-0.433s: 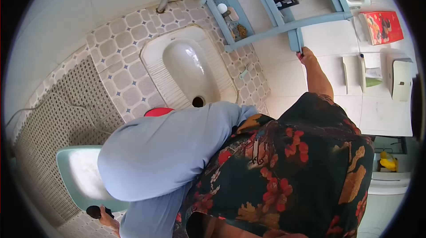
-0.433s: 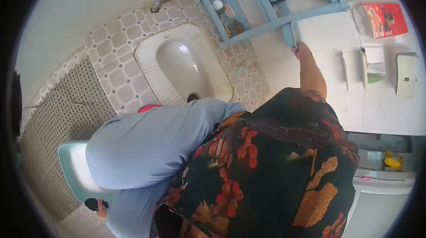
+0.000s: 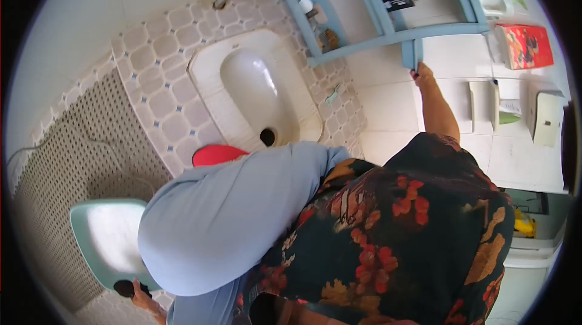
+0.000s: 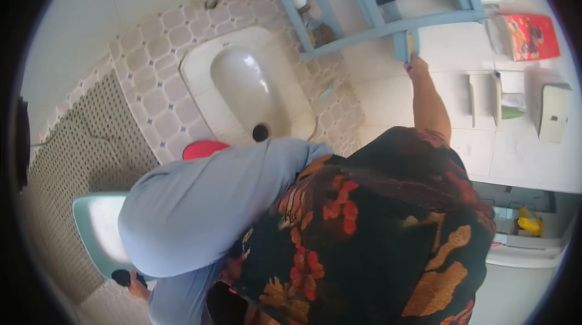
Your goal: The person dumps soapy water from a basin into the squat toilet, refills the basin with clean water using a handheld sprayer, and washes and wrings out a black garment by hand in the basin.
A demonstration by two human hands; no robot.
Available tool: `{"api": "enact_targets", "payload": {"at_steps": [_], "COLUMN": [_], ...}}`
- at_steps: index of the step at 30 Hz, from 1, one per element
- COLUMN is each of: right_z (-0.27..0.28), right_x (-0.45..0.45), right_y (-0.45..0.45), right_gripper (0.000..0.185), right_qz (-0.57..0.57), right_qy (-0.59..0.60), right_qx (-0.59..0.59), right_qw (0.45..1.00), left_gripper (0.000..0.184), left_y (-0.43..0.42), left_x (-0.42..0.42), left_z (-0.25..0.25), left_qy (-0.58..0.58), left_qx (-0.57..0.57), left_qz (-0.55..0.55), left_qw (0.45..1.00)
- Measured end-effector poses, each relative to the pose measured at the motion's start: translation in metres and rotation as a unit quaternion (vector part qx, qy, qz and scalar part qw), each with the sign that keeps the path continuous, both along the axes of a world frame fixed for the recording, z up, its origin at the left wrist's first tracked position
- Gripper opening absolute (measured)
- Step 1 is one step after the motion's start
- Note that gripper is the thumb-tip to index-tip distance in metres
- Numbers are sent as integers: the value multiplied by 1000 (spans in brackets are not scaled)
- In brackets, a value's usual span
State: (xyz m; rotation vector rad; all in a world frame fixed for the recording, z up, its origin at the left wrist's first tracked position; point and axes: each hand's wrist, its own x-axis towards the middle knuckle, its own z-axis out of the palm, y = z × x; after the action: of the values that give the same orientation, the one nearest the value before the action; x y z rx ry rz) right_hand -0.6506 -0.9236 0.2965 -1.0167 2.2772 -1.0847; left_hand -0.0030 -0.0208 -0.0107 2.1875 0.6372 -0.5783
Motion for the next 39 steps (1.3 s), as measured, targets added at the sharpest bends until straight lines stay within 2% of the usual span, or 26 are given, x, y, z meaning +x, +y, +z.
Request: {"api": "enact_targets", "payload": {"at_steps": [2, 3, 4, 5, 6, 7, 8, 12, 15, 18, 22, 24, 25, 26, 28, 30, 31, 32, 34, 35, 37, 38, 39], "right_z": [-11, -10, 9, 26, 28, 30, 30, 27, 29, 33, 14, 8, 6, 5, 5, -12, -19, -13, -2, -5, -8, -6, -12], "right_x": [-31, -11, 6, 24, 31, 39, 46, 69, 36, 19, 8, 31, 59, 65, 71, 34, 21, 33, 48, 33, 0, -15, -13], "right_y": [-18, -6, 4, 14, 18, 24, 32, 65, 56, 46, 43, 54, 64, 65, 63, 38, 29, 33, 45, 44, 33, 42, 57], "right_gripper": [14, 14, 14, 18, 18, 18, 18, 19, 9, 11, 13, 15, 17, 17, 17, 11, 15, 15, 15, 15, 18, 22, 33], "right_qz": [29, 31, 57, 80, 58, 53, 50, 49, 146, 81, 67, 54, -7, -6, -1, 21, 42, 45, 47, 50, 74, 106, 118], "right_qy": [-42, -44, -57, -66, -35, -19, -5, -72, -126, -76, -21, -24, -26, -27, 25, 29, 34, 34, 41, 42, -91, -232, -311], "right_qx": [-26, -20, 21, 54, 53, 65, 79, 92, 85, 58, 8, 14, -14, -13, 4, 25, 48, 49, 121, 123, 135, 108, 60], "right_qw": [998, 998, 997, 993, 996, 996, 996, 992, 978, 992, 997, 998, 1000, 1000, 1000, 999, 997, 997, 991, 990, 984, 961, 941], "left_gripper": [39, 37, 37, 36, 35, 34, 34, 35, 38, 42, 44, 45, 46, 46, 50, 49, 48, 48, 41, 41, 40, 36, 32], "left_y": [13, 7, 11, 14, 10, -1, 0, 1, 1, -2, -15, -16, -15, -9, 6, 8, 10, 8, -2, -1, 14, 25, 12], "left_x": [-4, -3, -3, -3, -3, -3, -2, -3, -3, -4, -7, -7, -7, -6, -2, -3, -4, -6, -7, -6, -3, -3, -10], "left_z": [-7, 1, 1, -5, -11, 1, -3, -5, -7, 0, 3, 7, 9, 5, -10, -15, -16, -15, -14, -17, -28, -35, -22], "left_qy": [-27, -5, -5, -24, -41, -17, -21, -29, -26, -14, -6, -1, 0, -1, 11, -1, -12, -12, -76, -75, -58, -30, -65], "left_qx": [-65, -5, -8, -34, -61, -97, -79, -11, -8, -9, -8, -5, -3, -2, -4, -19, -30, -30, 57, 59, 49, 8, -43], "left_qz": [15, 12, 13, 16, 20, 8, 15, 6, 5, 8, -1, -7, -9, -8, -18, -21, -25, -23, -28, -25, -46, -17, -15], "left_qw": [997, 1000, 1000, 999, 997, 995, 997, 1000, 1000, 1000, 1000, 1000, 1000, 1000, 1000, 1000, 999, 999, 995, 995, 996, 999, 997]}}
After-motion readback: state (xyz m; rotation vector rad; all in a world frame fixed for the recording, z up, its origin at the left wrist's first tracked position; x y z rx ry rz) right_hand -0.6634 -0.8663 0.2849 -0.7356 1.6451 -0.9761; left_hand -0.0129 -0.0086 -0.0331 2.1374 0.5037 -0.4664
